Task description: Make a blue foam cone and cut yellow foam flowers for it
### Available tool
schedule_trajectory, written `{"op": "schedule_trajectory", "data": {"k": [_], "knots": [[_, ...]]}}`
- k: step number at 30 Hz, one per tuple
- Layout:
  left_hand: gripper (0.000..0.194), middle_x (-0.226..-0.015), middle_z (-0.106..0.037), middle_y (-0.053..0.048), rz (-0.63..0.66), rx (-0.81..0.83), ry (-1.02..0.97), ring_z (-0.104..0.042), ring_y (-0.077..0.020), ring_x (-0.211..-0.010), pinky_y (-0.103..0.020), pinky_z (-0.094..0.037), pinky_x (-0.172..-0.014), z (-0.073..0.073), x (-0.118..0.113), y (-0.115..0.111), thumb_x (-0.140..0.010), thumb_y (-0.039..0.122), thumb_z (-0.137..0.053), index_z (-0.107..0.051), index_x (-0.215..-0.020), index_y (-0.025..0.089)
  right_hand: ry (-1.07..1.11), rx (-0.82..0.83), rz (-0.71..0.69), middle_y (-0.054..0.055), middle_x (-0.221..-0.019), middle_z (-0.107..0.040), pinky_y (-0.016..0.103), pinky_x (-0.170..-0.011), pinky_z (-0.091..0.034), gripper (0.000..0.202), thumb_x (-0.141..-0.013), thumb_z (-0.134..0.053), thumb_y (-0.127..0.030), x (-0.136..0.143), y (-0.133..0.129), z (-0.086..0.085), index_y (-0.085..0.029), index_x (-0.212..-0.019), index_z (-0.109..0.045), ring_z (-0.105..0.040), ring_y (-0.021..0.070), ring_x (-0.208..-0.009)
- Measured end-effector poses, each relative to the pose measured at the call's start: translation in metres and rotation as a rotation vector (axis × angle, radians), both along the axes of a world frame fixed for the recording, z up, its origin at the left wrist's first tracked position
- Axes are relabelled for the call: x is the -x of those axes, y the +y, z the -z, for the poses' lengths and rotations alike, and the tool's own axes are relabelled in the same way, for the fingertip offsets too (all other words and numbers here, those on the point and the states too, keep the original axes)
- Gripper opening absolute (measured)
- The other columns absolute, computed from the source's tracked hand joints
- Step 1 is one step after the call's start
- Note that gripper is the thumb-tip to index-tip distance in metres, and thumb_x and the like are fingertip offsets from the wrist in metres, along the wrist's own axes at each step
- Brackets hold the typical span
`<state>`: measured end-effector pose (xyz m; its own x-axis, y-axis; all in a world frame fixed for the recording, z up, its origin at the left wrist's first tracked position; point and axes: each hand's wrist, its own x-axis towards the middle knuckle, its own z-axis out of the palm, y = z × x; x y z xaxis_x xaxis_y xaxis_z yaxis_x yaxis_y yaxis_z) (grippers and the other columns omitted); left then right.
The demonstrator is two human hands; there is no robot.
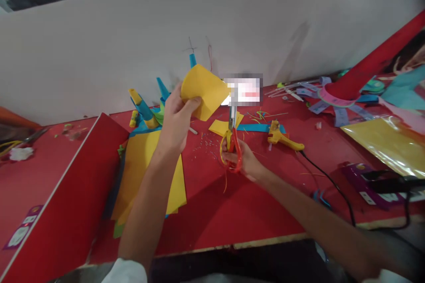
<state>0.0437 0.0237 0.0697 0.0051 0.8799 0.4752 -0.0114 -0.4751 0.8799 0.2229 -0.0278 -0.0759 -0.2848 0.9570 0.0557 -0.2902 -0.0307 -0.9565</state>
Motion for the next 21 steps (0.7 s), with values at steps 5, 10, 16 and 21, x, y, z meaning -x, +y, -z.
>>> {"op": "schedule_trajectory", "data": {"k": [5,10,16,21], "knots": [[0.026,-0.089,-0.059,-0.003,0.050,0.070,0.047,-0.065,-0.0193,-0.088,-0.029,-0.054,-0.074,0.007,0.001,0.002,-0.090,0.039,-0.081,-0.066,-0.095,0.018,0.073,-0.081,-0.015,-0.007,-0.058,-0.049,0.027,-0.047,-0.038,0.049,-0.095,-0.072,-0.067,-0.006,0.006,0.009,-0.026,-0.081,-0.049,-0.045,0.0115,-0.046],[0.024,-0.076,-0.044,0.002,-0.006,0.022,0.336,-0.043,-0.0116,-0.068,-0.025,-0.035,-0.060,0.017,0.005,0.001,-0.095,0.030,-0.072,-0.054,-0.082,0.020,0.029,-0.190,0.079,-0.006,-0.059,-0.053,0.027,-0.048,-0.037,0.049,-0.092,-0.077,-0.065,-0.012,0.012,0.007,-0.024,-0.081,-0.054,-0.049,0.0112,-0.048],[0.028,-0.071,-0.038,0.005,0.123,0.025,0.619,-0.034,-0.0114,-0.066,-0.028,-0.030,-0.060,0.028,-0.006,-0.002,-0.093,0.028,-0.065,-0.046,-0.074,0.020,0.079,-0.148,0.156,-0.004,-0.064,-0.061,0.030,-0.053,-0.047,0.043,-0.092,-0.079,-0.061,-0.008,0.010,-0.001,-0.024,-0.087,-0.059,-0.055,0.0129,-0.051],[0.028,-0.076,-0.055,0.002,0.400,0.202,0.655,-0.047,-0.0124,-0.069,-0.025,-0.037,-0.062,0.035,-0.004,0.003,-0.087,0.042,-0.072,-0.059,-0.081,0.019,0.073,-0.136,0.226,-0.005,-0.060,-0.059,0.030,-0.052,-0.046,0.042,-0.090,-0.082,-0.055,-0.012,0.013,0.004,-0.025,-0.082,-0.053,-0.055,0.0140,-0.050]]}}
